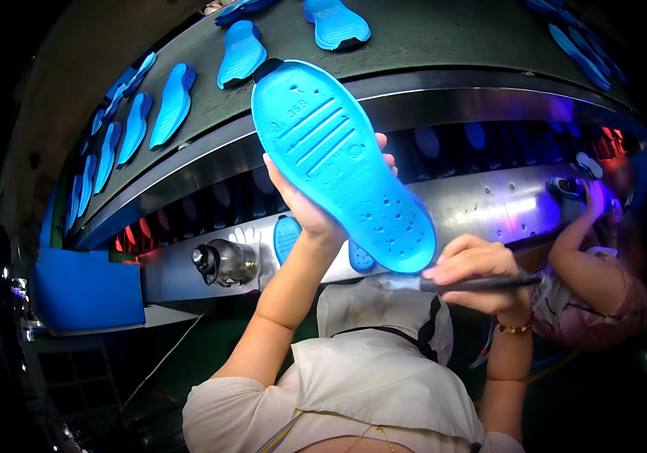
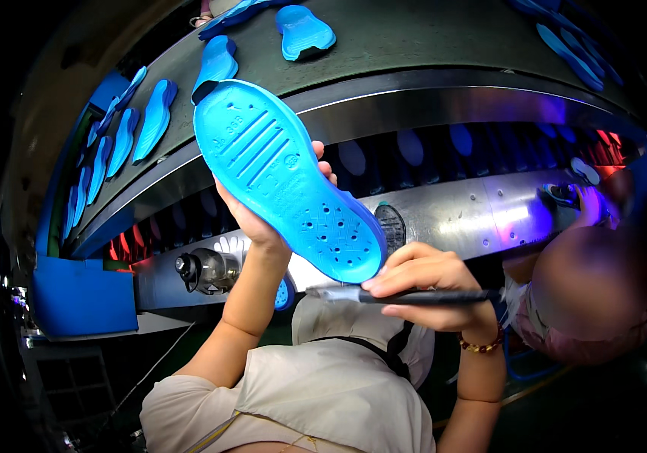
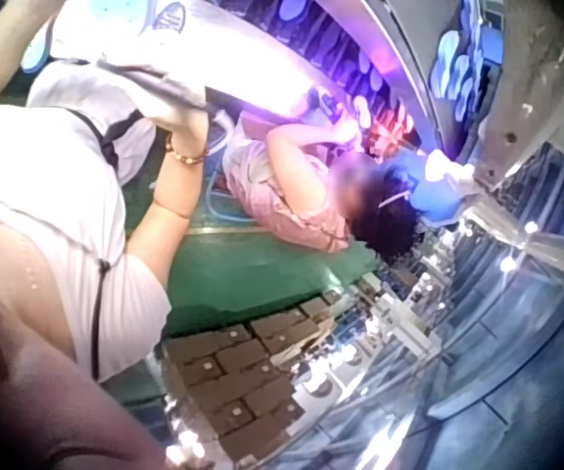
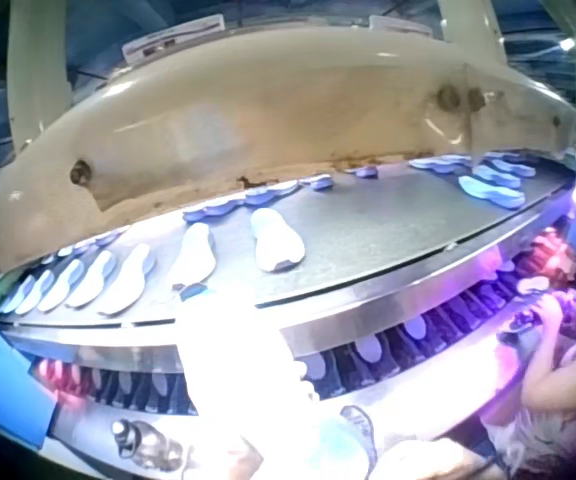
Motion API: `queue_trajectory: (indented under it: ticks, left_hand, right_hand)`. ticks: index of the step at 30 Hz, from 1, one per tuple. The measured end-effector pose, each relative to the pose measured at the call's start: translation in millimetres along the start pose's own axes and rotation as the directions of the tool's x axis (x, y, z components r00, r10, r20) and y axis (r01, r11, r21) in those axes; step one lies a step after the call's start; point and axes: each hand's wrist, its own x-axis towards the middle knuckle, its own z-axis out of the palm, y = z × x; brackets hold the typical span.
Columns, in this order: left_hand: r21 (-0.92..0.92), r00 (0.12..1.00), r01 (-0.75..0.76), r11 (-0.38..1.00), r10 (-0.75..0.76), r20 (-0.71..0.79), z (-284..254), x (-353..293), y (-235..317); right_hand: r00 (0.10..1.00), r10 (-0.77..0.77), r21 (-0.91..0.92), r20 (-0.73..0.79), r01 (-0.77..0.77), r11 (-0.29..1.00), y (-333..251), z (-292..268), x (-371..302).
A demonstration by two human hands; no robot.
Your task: The person takes shoe soles, applies adhesive to each sole using a brush applicator tool, and places the soles onto a moving conveyor belt.
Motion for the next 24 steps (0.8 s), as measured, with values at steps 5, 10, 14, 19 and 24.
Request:
queue_trajectory:
  ticks: [5,10,14,19,24]
  left_hand:
    - [0.013,0.993,0.055,0.998,-0.054,-0.104,2,5,-4]
    - [-0.007,0.989,0.129,0.992,-0.129,-0.076,7,9,-4]
    - [0.011,0.976,0.165,0.986,-0.162,-0.145,7,13,-13]
    - [-0.101,0.968,0.25,0.963,-0.248,0.036,-1,-35,-59]
    - [-0.073,0.873,0.487,0.87,-0.482,0.076,-25,-26,-42]
  right_hand:
    - [0.964,0.172,-0.008,-0.205,-0.177,0.984,20,1,-7]
    - [0.983,0.142,0.521,-0.119,-0.06,0.852,36,2,-20]
    - [0.912,0.36,0.658,-0.196,-0.15,0.738,60,12,-32]
    - [0.814,0.473,0.896,-0.337,0.124,0.425,46,43,-18]
    - [0.954,0.3,0.429,0.005,-0.273,0.861,26,7,-26]
